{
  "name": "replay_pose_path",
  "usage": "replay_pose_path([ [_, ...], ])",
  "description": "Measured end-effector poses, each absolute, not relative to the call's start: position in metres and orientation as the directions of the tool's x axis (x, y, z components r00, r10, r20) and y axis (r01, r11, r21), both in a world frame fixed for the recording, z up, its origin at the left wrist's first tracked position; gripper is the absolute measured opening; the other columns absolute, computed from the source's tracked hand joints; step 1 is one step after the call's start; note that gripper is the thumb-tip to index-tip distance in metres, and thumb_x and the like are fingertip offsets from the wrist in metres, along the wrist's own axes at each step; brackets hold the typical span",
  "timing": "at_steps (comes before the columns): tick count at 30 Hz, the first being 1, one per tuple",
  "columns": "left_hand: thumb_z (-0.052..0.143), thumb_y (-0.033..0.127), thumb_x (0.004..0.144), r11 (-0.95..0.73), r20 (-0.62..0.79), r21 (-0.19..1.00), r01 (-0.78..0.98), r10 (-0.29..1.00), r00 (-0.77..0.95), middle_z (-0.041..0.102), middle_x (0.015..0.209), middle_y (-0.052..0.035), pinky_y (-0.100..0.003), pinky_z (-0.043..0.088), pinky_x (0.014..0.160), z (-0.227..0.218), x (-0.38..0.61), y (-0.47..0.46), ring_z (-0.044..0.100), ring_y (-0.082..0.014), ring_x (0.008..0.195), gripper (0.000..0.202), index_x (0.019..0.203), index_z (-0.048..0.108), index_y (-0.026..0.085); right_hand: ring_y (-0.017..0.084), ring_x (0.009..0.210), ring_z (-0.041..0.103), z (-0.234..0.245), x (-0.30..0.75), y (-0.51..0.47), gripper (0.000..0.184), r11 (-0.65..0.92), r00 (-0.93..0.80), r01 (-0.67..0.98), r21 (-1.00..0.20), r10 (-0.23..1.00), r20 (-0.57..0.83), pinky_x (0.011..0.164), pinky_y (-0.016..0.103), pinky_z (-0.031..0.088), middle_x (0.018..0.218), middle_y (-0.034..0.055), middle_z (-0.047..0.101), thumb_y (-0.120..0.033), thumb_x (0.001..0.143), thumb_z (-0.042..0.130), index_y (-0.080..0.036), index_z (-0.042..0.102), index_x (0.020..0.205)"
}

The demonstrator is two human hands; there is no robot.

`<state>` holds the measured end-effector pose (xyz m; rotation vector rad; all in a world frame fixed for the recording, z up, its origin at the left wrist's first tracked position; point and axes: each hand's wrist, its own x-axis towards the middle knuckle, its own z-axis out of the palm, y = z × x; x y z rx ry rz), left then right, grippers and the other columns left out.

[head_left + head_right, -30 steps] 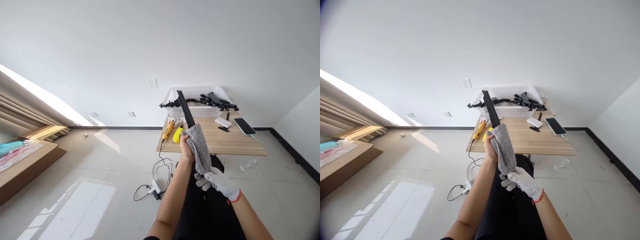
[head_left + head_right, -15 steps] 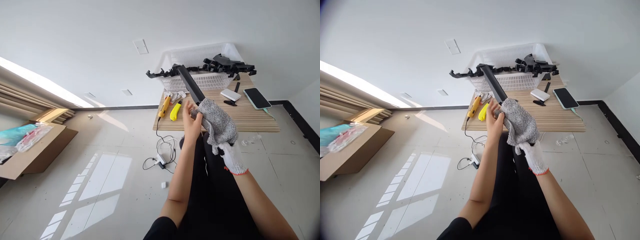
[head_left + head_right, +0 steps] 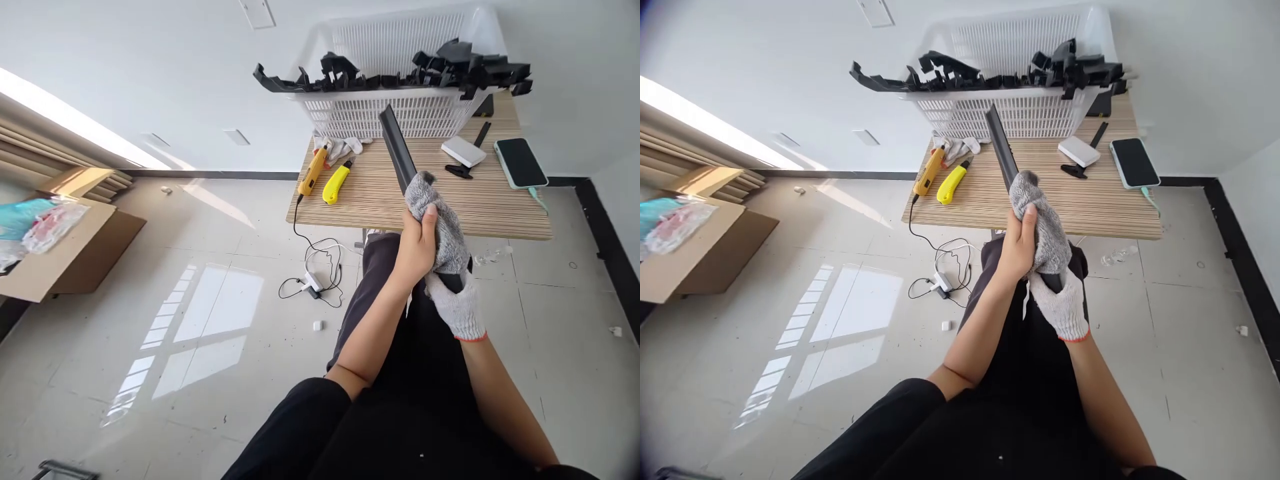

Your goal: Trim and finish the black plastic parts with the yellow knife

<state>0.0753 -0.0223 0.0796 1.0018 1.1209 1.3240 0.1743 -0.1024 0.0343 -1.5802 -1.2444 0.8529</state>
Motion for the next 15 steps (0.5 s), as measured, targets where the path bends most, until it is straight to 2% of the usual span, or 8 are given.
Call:
replay_pose_path([
  [2,0.050,0.043,0.110,0.032,-0.063,0.972,-0.233,0.989,-0.131,0.068,0.143,-0.0104,-0.044,0.033,0.132,0.073,0.076,-0.018,0.050,-0.0289,0.155,0.032,0.129,0.063,0.020,0.031,0.080,0.077,0.034,0.177,-0.107,0.024,-0.125,0.241,0.293,-0.948,0.969,-0.054,0.075,0.044,0.066,0.085,0.0093,0.077,-0.044,0.081,0.080,-0.026,0.074,0.096],
  [5,0.049,0.046,0.111,0.037,-0.101,0.947,-0.318,0.978,-0.185,0.069,0.145,-0.0066,-0.043,0.034,0.132,0.064,0.073,-0.013,0.050,-0.0272,0.154,0.033,0.123,0.068,0.022,0.025,0.064,0.071,0.036,0.178,-0.109,0.020,-0.173,0.183,0.202,-0.964,0.974,-0.137,0.062,0.040,0.062,0.074,0.0034,0.073,-0.041,0.080,0.082,-0.027,0.072,0.088],
  [9,0.052,0.059,0.107,0.043,-0.165,0.858,-0.511,0.967,-0.196,0.075,0.135,-0.0066,-0.045,0.047,0.123,0.053,0.068,-0.007,0.063,-0.0289,0.142,0.044,0.112,0.073,0.021,0.017,0.047,0.057,0.045,0.180,-0.106,0.021,-0.252,0.066,0.013,-0.968,0.966,-0.251,0.047,0.033,0.050,0.057,-0.0022,0.062,-0.039,0.081,0.081,-0.025,0.065,0.077],
  [12,0.060,0.062,0.102,-0.031,-0.129,0.817,-0.575,0.963,-0.235,0.078,0.122,-0.0062,-0.043,0.054,0.114,0.043,0.065,-0.001,0.070,-0.0287,0.131,0.044,0.105,0.074,0.021,0.014,0.040,0.048,0.054,0.183,-0.101,0.021,-0.315,-0.024,-0.074,-0.946,0.949,-0.314,0.041,0.030,0.041,0.048,-0.0031,0.056,-0.037,0.084,0.075,-0.023,0.063,0.073],
  [15,0.066,0.068,0.095,-0.109,-0.050,0.847,-0.520,0.958,-0.284,0.079,0.111,-0.0052,-0.042,0.056,0.107,0.029,0.058,0.005,0.073,-0.0283,0.121,0.048,0.102,0.075,0.022,0.013,0.040,0.047,0.057,0.184,-0.090,0.019,-0.311,-0.049,-0.095,-0.946,0.950,-0.307,0.040,0.028,0.037,0.047,-0.0028,0.055,-0.036,0.082,0.075,-0.022,0.065,0.073],
])
